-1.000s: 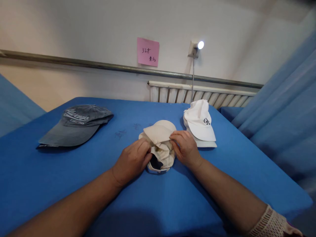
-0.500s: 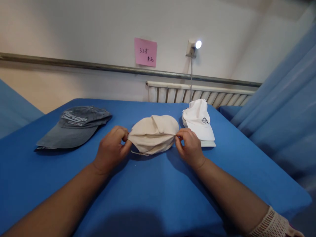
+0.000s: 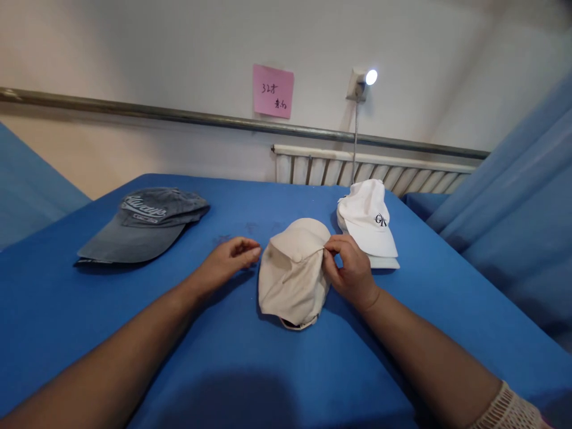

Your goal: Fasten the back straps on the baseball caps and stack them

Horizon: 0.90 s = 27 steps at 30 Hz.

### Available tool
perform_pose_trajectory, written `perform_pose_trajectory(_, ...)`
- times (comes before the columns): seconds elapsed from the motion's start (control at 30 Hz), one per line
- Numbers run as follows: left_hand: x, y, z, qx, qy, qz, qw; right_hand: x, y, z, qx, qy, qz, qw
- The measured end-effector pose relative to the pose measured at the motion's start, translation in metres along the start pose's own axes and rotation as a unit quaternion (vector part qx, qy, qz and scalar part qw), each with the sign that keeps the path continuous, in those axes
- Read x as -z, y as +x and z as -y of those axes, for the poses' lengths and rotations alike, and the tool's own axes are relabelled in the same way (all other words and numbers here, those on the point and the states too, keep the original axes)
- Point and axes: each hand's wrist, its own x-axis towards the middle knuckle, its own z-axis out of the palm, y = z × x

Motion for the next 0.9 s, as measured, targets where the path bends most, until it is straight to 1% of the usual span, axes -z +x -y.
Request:
perform_pose_trajectory(0.07,-0.012,-0.001,0.001,-0.004,0.032,0.032,0.999,-0.001,0.0,0.0,-0.003,0.0,0.008,1.0)
perform_pose_trajectory(0.17,-0.022,-0.002,0.002,-0.003,0.074,0.016,0.997,-0.002,-0.001,0.0,-0.008,0.002,0.015,1.0)
perform_pose_trajectory(0.23,-0.025,-0.001,0.002,0.007,0.072,0.002,0.997,-0.001,-0.001,0.001,-0.01,0.01,0.009,1.0)
perform_pose_trajectory(0.37,-0.025,-0.002,-0.001,0.016,0.012,-0.023,1.0,0.001,-0.003,0.008,0.009,0.034,-0.019,0.999)
perform_pose_trajectory(0.43,-0.025,-0.004,-0.002,0.036,-0.071,-0.027,0.997,0.002,-0.004,0.013,0.017,0.042,-0.003,0.999)
perform_pose_trajectory(0.5,-0.023,-0.005,-0.002,0.073,-0.198,-0.009,0.977,0.002,-0.004,0.017,0.013,0.043,0.018,0.999)
perform_pose_trajectory(0.53,-0.022,-0.004,-0.001,0.094,-0.268,0.009,0.959,0.002,-0.005,0.018,0.008,0.04,0.023,0.999)
perform_pose_trajectory(0.6,-0.017,-0.002,0.001,0.125,-0.392,0.052,0.91,0.0,-0.005,0.017,-0.005,0.028,0.025,0.999)
perform_pose_trajectory(0.63,-0.015,-0.001,0.003,0.134,-0.435,0.07,0.888,-0.001,-0.005,0.015,-0.015,0.022,0.023,0.999)
perform_pose_trajectory(0.67,-0.012,0.001,0.004,0.139,-0.463,0.084,0.871,-0.002,-0.005,0.013,-0.026,0.017,0.02,0.999)
perform_pose_trajectory(0.7,-0.011,0.003,0.006,0.141,-0.48,0.092,0.861,-0.003,-0.005,0.01,-0.039,0.012,0.017,0.999)
perform_pose_trajectory(0.73,-0.009,0.004,0.007,0.142,-0.488,0.095,0.856,-0.004,-0.006,0.006,-0.053,0.008,0.015,0.998)
perform_pose_trajectory(0.8,-0.007,0.005,0.01,0.149,-0.486,0.1,0.855,-0.006,-0.006,0.0,-0.074,0.002,0.018,0.997)
perform_pose_trajectory(0.9,-0.007,0.005,0.012,0.156,-0.481,0.111,0.855,-0.007,-0.006,-0.007,-0.085,-0.001,0.048,0.995)
